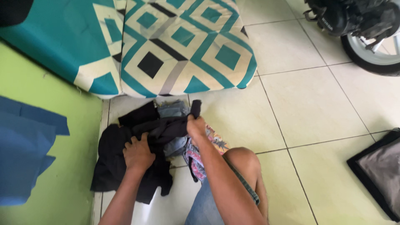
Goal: The person sits on the floor and folds several t-shirts and a pair of jeans one by one. They smooth each item, fold the sleeves and sides, then fold the garment into a compact rectangle and place it in a growing stack.
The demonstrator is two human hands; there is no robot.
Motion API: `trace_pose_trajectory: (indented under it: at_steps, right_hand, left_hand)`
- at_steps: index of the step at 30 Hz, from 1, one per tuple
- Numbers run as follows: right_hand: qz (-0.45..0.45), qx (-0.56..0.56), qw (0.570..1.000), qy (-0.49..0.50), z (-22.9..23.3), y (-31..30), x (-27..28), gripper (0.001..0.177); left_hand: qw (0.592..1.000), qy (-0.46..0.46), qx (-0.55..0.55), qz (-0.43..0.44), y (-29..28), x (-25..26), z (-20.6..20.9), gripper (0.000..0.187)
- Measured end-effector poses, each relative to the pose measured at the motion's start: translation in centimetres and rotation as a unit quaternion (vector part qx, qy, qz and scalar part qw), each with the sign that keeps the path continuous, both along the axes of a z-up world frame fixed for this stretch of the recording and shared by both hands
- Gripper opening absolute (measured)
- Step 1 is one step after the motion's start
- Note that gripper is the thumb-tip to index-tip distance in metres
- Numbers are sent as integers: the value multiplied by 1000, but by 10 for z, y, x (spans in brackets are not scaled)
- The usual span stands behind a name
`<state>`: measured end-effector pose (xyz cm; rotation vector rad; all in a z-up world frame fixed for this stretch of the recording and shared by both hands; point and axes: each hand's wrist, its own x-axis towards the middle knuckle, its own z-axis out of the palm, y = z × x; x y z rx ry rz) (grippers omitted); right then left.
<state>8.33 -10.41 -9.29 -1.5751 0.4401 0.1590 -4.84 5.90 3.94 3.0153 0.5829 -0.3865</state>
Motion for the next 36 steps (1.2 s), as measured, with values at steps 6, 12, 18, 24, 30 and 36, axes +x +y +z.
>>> trace_pose_trajectory:
  at_steps: [6,12,18,24,30,36]
  right_hand:
    - [103,204,963,143,37,-15,-7,45]
    - [469,-33,872,135,91,-20,-39,76]
    - [652,112,737,138,101,-36,-78,68]
    - [629,-327,705,-2,81,-38,-79,62]
    - [579,-389,716,-13,82,-43,-88,50]
    - [526,-441,727,14,84,-40,-84,65]
  left_hand:
    - [997,54,-52,-3,1,-17,10,65]
    - [983,177,-36,31,22,-19,24,70]
    - [971,232,-27,38,85,-21,9,53]
    - [987,-65,-123,-74,95,44,-36,55]
    - [987,26,-132,-84,57,104,-77,93]
    - [994,-91,-58,2,53,75,-103,53]
